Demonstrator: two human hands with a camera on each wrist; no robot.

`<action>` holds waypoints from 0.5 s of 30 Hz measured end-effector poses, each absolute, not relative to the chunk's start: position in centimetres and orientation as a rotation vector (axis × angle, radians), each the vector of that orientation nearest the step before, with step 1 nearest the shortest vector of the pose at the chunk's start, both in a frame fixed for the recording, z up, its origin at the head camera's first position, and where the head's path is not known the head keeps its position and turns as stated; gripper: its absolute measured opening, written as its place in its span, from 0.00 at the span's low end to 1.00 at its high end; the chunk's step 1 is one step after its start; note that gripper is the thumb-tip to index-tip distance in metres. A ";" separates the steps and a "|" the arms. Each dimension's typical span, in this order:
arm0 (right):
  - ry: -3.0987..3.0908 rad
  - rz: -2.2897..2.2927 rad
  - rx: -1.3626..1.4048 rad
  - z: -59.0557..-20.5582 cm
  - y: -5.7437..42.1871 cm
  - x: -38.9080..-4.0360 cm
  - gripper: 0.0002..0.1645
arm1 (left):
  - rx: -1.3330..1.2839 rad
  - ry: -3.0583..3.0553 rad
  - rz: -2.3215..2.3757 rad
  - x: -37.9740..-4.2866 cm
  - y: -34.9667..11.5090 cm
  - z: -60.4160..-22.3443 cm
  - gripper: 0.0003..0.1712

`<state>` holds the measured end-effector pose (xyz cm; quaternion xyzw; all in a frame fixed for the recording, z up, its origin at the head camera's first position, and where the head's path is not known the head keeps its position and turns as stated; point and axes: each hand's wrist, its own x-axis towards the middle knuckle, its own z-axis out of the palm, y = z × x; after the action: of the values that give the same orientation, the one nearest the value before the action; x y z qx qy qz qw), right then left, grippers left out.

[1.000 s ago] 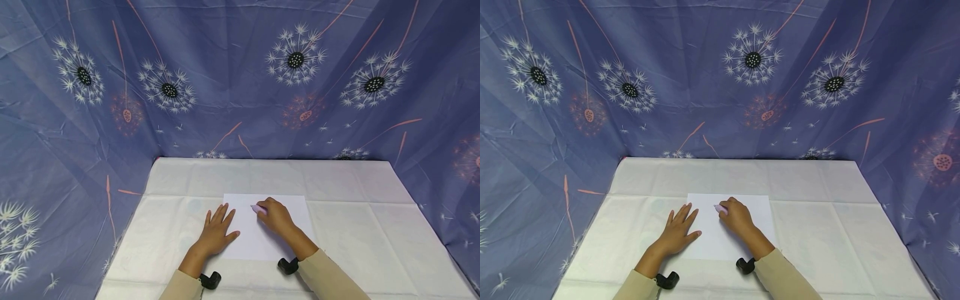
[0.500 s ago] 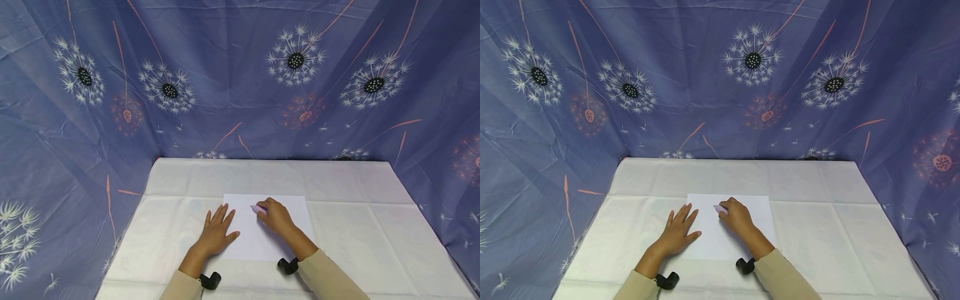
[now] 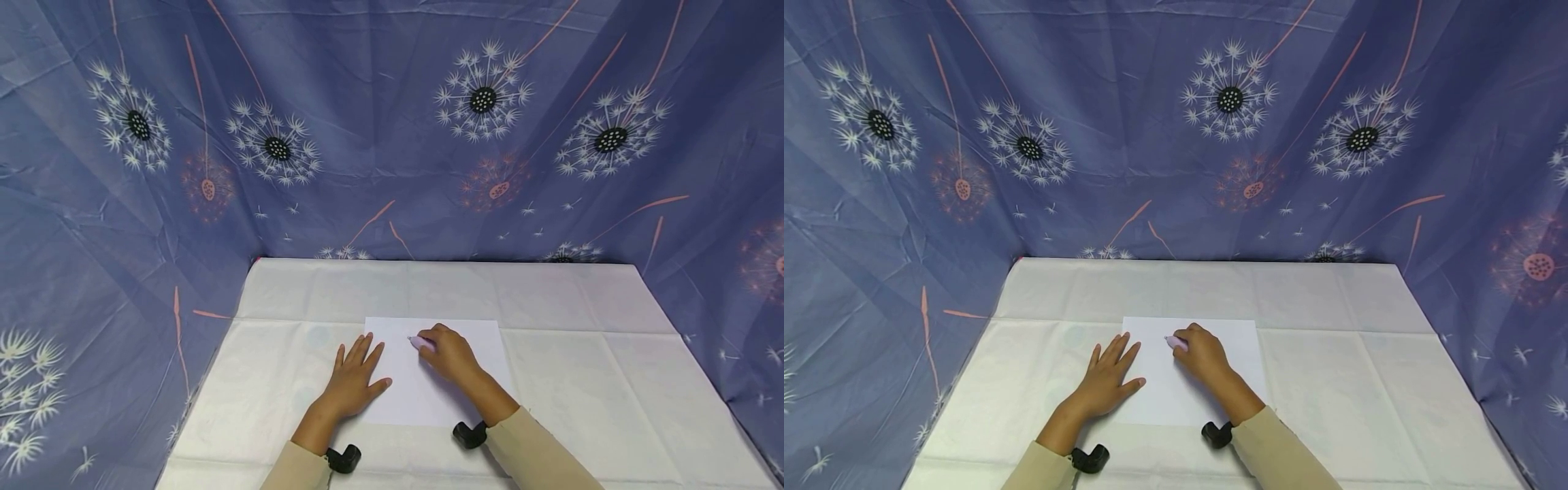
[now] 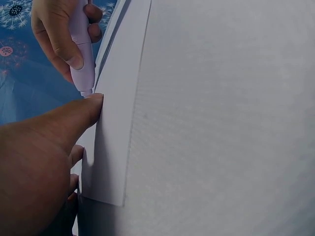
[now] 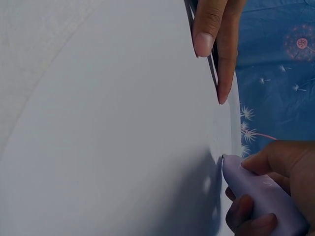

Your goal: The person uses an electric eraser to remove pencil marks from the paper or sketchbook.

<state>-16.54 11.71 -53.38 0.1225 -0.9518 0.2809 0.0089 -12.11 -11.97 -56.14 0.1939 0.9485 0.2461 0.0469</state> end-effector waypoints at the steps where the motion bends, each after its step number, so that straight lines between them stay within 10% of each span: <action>1: -2.977 0.878 0.392 -53.4 11.7 -16.5 0.15 | 0.592 2.894 0.751 -12.1 -12.0 -56.1 0.41; 15: -2.961 0.860 0.434 -53.5 11.6 -16.6 0.16 | 0.590 2.893 0.757 -12.1 -12.0 -56.2 0.41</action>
<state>-16.58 11.57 -53.47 0.1395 -0.9508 0.2762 0.0141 -12.14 -11.99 -56.22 0.1933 0.9481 0.2479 0.0467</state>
